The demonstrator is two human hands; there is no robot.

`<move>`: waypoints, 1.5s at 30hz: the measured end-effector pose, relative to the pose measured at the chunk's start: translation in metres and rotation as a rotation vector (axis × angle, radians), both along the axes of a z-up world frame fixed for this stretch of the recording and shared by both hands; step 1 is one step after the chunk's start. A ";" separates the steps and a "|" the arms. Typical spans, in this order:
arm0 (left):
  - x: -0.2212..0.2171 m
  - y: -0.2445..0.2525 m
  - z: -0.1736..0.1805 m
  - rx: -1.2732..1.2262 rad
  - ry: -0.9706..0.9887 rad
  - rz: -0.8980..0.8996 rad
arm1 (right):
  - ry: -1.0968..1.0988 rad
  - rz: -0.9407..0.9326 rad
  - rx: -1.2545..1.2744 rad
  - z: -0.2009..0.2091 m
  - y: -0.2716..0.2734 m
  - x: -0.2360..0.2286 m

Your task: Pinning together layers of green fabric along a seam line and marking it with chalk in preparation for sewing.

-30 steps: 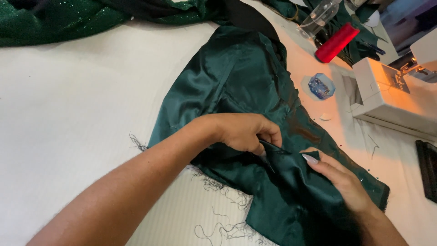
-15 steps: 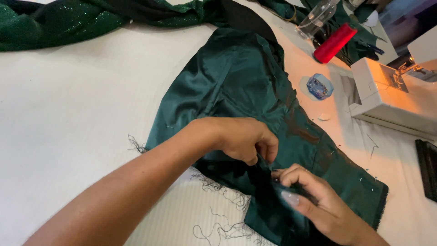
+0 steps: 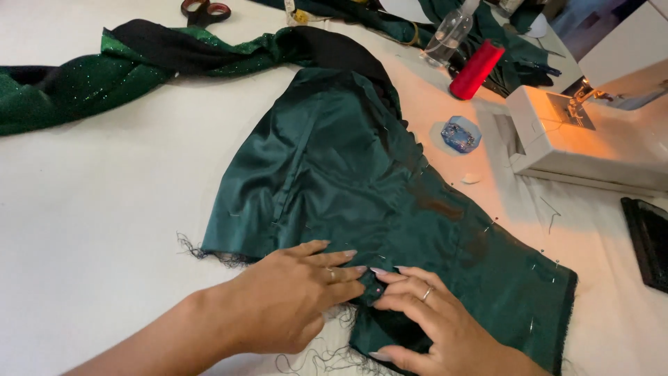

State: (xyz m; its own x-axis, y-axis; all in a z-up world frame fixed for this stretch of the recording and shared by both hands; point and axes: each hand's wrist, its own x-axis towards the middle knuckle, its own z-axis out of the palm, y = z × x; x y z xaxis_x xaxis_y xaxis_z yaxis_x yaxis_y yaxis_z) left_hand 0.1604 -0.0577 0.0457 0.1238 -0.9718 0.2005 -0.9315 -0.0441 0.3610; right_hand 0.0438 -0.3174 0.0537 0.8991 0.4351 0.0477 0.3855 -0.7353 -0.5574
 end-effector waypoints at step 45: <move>-0.063 -0.018 -0.046 -0.316 -0.249 0.329 | 0.045 -0.295 0.499 0.010 0.011 0.014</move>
State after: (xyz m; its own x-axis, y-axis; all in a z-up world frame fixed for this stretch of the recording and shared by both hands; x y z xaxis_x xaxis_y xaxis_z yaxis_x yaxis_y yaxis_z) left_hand 0.0970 -0.0753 -0.0003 0.3236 -0.7771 0.5399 -0.9461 -0.2735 0.1735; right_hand 0.0577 -0.3065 0.0633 0.9848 0.1004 0.1416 0.1719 -0.4517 -0.8754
